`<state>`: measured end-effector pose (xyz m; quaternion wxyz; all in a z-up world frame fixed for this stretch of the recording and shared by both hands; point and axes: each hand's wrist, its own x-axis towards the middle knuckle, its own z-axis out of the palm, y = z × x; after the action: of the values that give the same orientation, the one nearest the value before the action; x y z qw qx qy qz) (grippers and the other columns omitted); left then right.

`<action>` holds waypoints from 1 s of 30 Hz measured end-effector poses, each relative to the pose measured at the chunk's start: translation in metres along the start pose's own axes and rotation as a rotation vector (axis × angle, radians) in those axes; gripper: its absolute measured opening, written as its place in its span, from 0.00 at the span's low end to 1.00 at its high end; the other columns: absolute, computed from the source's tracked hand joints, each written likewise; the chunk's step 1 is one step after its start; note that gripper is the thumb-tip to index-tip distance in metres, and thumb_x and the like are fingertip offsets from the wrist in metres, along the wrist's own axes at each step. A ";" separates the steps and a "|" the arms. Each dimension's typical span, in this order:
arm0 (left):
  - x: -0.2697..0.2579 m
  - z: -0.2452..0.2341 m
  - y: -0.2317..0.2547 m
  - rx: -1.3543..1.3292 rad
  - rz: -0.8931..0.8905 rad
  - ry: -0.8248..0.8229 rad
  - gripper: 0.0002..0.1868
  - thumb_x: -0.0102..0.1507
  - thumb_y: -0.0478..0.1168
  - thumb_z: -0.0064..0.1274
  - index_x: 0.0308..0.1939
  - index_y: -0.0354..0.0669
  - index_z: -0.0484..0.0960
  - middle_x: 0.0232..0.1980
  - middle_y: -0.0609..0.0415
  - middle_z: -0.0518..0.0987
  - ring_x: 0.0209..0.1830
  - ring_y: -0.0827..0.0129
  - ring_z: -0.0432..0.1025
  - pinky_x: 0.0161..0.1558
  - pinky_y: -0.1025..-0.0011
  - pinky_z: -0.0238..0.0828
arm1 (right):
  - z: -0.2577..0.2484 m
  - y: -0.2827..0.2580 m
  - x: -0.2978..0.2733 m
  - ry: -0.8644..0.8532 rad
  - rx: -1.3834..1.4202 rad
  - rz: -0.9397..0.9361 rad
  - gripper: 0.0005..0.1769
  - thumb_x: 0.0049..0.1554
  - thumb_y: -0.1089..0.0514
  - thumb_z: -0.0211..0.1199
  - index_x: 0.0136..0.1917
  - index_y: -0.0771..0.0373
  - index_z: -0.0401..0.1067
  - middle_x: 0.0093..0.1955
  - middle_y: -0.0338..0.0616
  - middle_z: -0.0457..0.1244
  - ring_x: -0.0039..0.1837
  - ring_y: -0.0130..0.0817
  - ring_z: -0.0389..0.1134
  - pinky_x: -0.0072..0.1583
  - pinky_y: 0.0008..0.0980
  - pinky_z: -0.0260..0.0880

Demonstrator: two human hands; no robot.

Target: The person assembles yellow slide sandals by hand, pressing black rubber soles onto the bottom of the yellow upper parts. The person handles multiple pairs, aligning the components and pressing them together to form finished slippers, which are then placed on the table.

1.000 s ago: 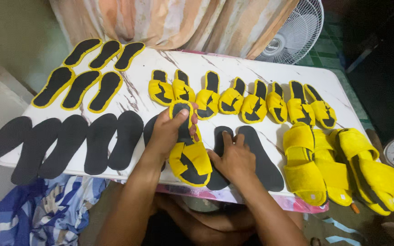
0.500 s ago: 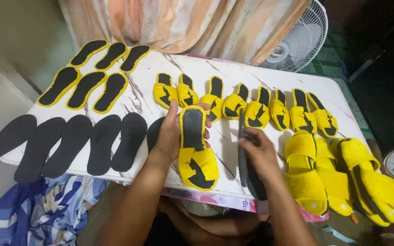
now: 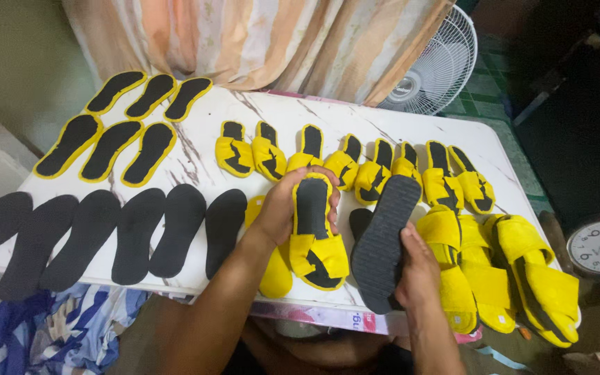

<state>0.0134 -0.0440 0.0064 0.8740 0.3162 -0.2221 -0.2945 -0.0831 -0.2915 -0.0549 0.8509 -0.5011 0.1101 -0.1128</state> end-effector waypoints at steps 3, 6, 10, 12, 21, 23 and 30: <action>0.004 0.007 -0.007 0.103 0.044 0.058 0.23 0.74 0.50 0.31 0.52 0.35 0.74 0.38 0.43 0.76 0.31 0.57 0.75 0.37 0.50 0.78 | -0.008 0.006 0.003 0.037 -0.160 -0.084 0.25 0.65 0.56 0.52 0.71 0.71 0.68 0.64 0.48 0.67 0.62 0.33 0.68 0.66 0.31 0.64; 0.012 0.013 -0.006 0.102 0.022 0.064 0.26 0.76 0.55 0.29 0.53 0.36 0.73 0.41 0.44 0.77 0.35 0.57 0.75 0.42 0.53 0.78 | -0.013 0.004 0.003 0.100 -0.284 -0.189 0.25 0.65 0.57 0.55 0.72 0.73 0.67 0.66 0.49 0.67 0.63 0.31 0.67 0.66 0.28 0.63; 0.020 0.017 -0.007 -0.035 -0.026 -0.028 0.38 0.73 0.67 0.20 0.55 0.38 0.75 0.41 0.46 0.77 0.36 0.60 0.76 0.43 0.56 0.80 | -0.010 -0.009 -0.007 0.145 -0.334 -0.346 0.30 0.62 0.62 0.58 0.75 0.73 0.61 0.69 0.47 0.65 0.66 0.31 0.65 0.67 0.27 0.63; 0.026 0.015 -0.009 -0.046 -0.052 -0.066 0.40 0.73 0.69 0.19 0.55 0.38 0.75 0.41 0.45 0.78 0.35 0.59 0.77 0.43 0.55 0.80 | -0.012 -0.015 -0.018 0.112 -0.357 -0.437 0.34 0.60 0.65 0.60 0.78 0.71 0.59 0.65 0.46 0.63 0.63 0.30 0.64 0.64 0.27 0.63; 0.042 0.007 -0.030 0.022 -0.019 -0.093 0.36 0.77 0.60 0.23 0.64 0.30 0.74 0.55 0.44 0.79 0.55 0.64 0.77 0.63 0.64 0.73 | 0.013 -0.010 -0.049 0.008 -0.746 -0.743 0.30 0.56 0.68 0.68 0.71 0.68 0.68 0.59 0.44 0.67 0.55 0.28 0.67 0.57 0.26 0.68; 0.042 0.010 -0.033 0.072 -0.007 -0.099 0.36 0.76 0.60 0.24 0.63 0.30 0.74 0.56 0.44 0.80 0.56 0.65 0.76 0.64 0.66 0.72 | 0.025 -0.011 -0.051 0.005 -0.806 -0.729 0.30 0.52 0.67 0.71 0.68 0.67 0.71 0.51 0.44 0.68 0.46 0.27 0.67 0.48 0.25 0.68; 0.041 0.021 -0.033 0.155 0.043 -0.172 0.36 0.77 0.61 0.25 0.63 0.32 0.75 0.55 0.42 0.81 0.54 0.66 0.76 0.61 0.66 0.73 | 0.049 -0.013 -0.055 -0.067 -0.883 -0.894 0.28 0.51 0.68 0.72 0.65 0.66 0.73 0.47 0.46 0.68 0.46 0.32 0.69 0.50 0.26 0.70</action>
<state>0.0190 -0.1008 0.0071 0.8308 0.3514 -0.3251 -0.2838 -0.1216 -0.2402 -0.0166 0.4373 -0.8061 -0.1006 -0.3857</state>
